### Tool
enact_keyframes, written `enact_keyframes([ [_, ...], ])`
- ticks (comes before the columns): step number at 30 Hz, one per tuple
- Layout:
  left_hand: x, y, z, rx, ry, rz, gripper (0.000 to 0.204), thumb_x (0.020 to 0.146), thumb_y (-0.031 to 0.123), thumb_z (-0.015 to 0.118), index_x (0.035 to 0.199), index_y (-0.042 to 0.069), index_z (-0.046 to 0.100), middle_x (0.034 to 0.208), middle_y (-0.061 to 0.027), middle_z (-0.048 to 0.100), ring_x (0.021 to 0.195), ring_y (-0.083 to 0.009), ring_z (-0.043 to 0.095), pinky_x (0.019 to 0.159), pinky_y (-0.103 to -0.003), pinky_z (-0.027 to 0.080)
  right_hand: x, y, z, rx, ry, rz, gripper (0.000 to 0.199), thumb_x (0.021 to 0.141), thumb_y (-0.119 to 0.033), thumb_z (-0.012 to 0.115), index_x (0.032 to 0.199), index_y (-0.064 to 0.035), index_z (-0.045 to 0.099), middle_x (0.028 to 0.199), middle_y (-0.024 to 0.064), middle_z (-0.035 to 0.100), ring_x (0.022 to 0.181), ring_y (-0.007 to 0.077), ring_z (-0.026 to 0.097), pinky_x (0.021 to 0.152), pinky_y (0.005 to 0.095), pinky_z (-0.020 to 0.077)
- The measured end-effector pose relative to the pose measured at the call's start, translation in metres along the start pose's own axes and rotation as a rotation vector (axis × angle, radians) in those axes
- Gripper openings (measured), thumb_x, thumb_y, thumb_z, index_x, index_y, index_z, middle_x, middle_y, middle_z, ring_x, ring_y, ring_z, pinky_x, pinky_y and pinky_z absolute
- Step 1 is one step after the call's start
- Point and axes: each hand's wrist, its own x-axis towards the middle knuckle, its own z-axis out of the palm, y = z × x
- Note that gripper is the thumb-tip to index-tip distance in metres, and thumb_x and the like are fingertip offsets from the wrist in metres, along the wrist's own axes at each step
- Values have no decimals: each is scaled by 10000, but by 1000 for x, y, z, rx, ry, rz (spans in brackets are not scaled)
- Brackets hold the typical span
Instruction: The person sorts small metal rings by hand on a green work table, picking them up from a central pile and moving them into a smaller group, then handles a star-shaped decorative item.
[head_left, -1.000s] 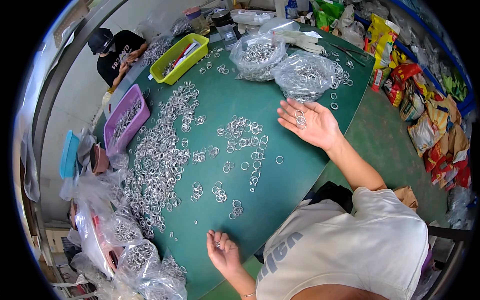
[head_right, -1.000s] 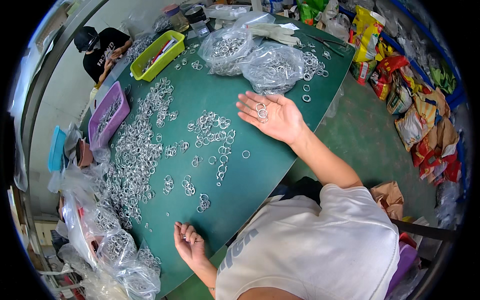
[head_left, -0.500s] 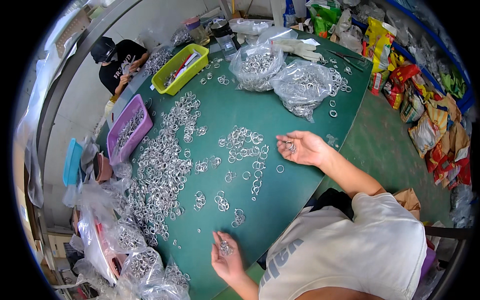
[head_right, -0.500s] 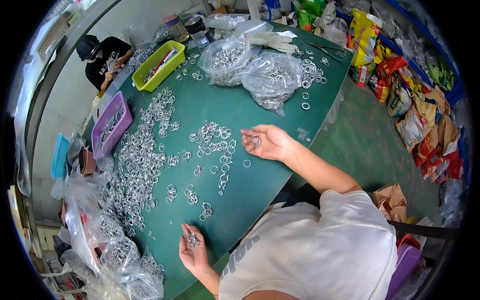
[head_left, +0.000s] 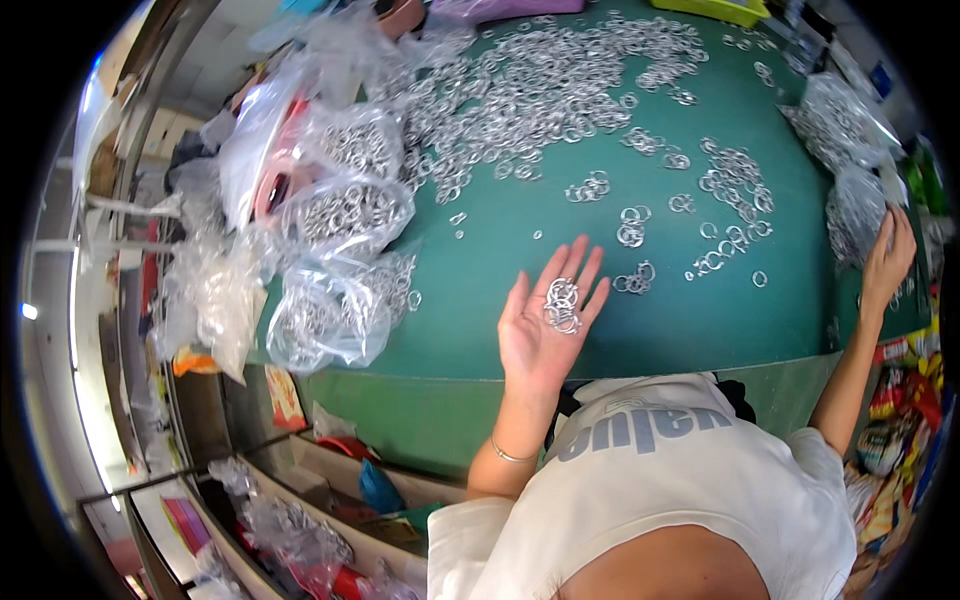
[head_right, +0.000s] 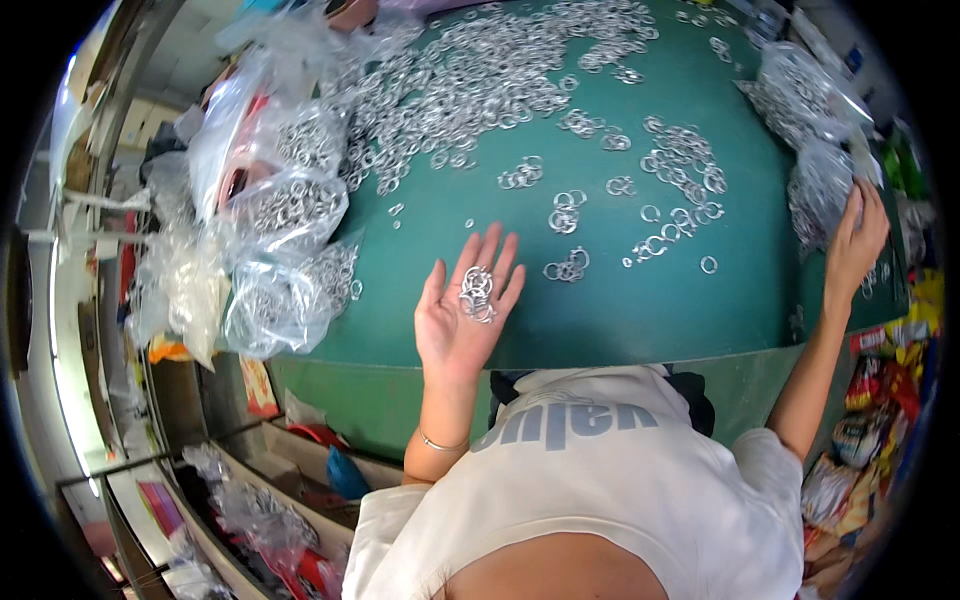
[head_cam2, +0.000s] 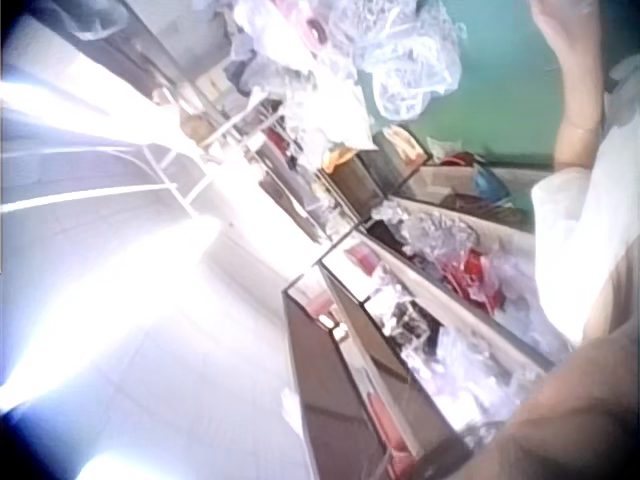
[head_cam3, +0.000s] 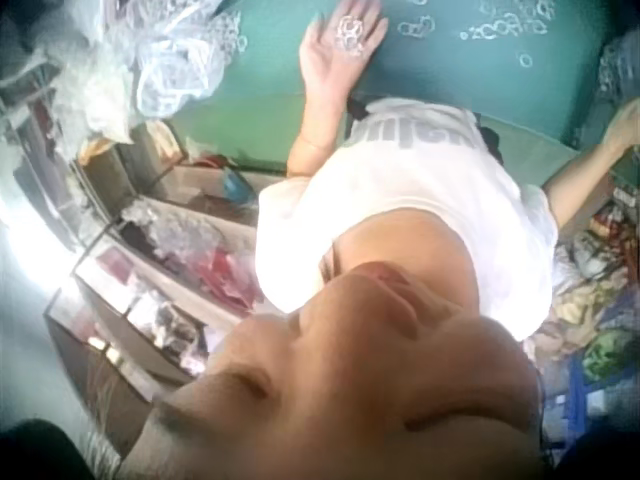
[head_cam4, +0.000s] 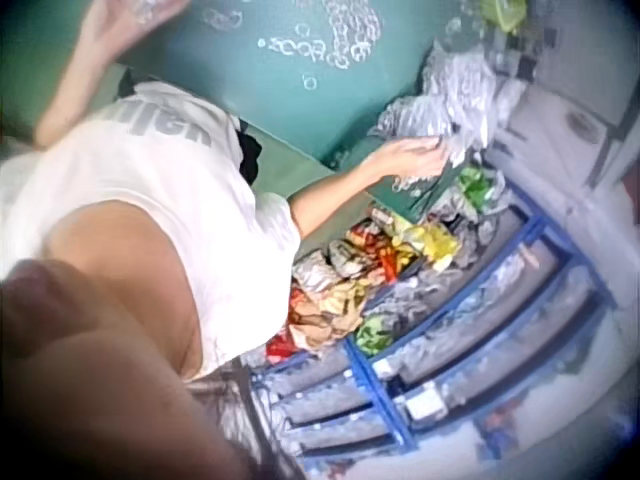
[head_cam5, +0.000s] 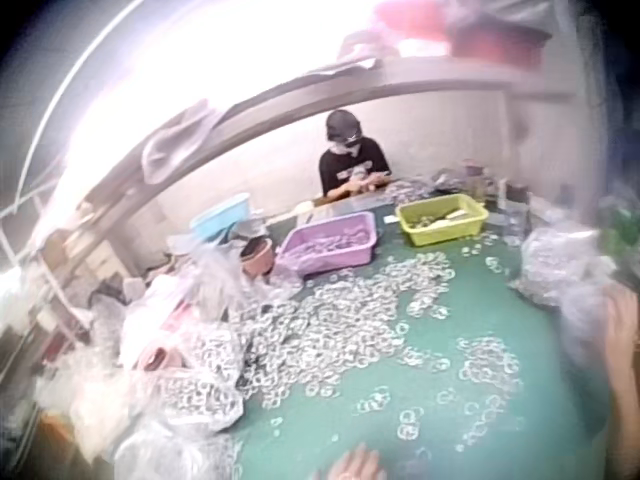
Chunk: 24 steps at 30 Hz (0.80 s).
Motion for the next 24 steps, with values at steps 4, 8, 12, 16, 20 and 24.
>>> enact_keyframes([
  [4,-1,3,-3,-66,-110,31,493,940,323,297,1252,-46,397,1409,-171,260,1337,-324,146,1083,-489,139,-4,-101,-11,415,-171,-2,145,878,-69,490,950,25,574,972,126,580,953,253,537,881,311,372],
  [8,-9,20,-24,-69,32,-13,312,919,265,408,1061,9,514,998,-115,554,783,-178,537,564,-245,454,-21,-141,-2,619,-497,-108,98,860,-29,490,897,52,530,926,150,547,894,277,534,833,310,396],
  [12,-31,52,-42,14,164,163,190,893,226,482,863,41,515,645,-14,426,431,-70,309,323,-181,215,-34,-145,10,685,-626,-42,126,879,-42,468,918,63,526,914,154,552,858,276,537,809,315,407],
  [16,-79,102,-14,186,427,664,160,873,206,489,837,53,517,599,-7,442,408,-57,338,327,-171,258,-47,-147,16,684,-654,44,180,902,-76,456,975,64,542,943,155,584,866,263,559,810,319,418],
  [20,-117,203,3,499,530,1415,240,907,231,410,1022,42,503,879,-37,537,673,-80,467,523,-214,372,-50,-145,22,668,-673,24,199,907,-91,456,995,63,547,961,159,596,883,263,567,814,324,422],
  [24,-111,312,-11,581,912,1334,461,893,378,422,1164,6,453,1164,-114,484,1076,-206,425,970,-431,273,-41,-152,16,657,-678,-26,172,890,-74,472,966,59,550,937,168,585,867,289,559,796,333,421],
])
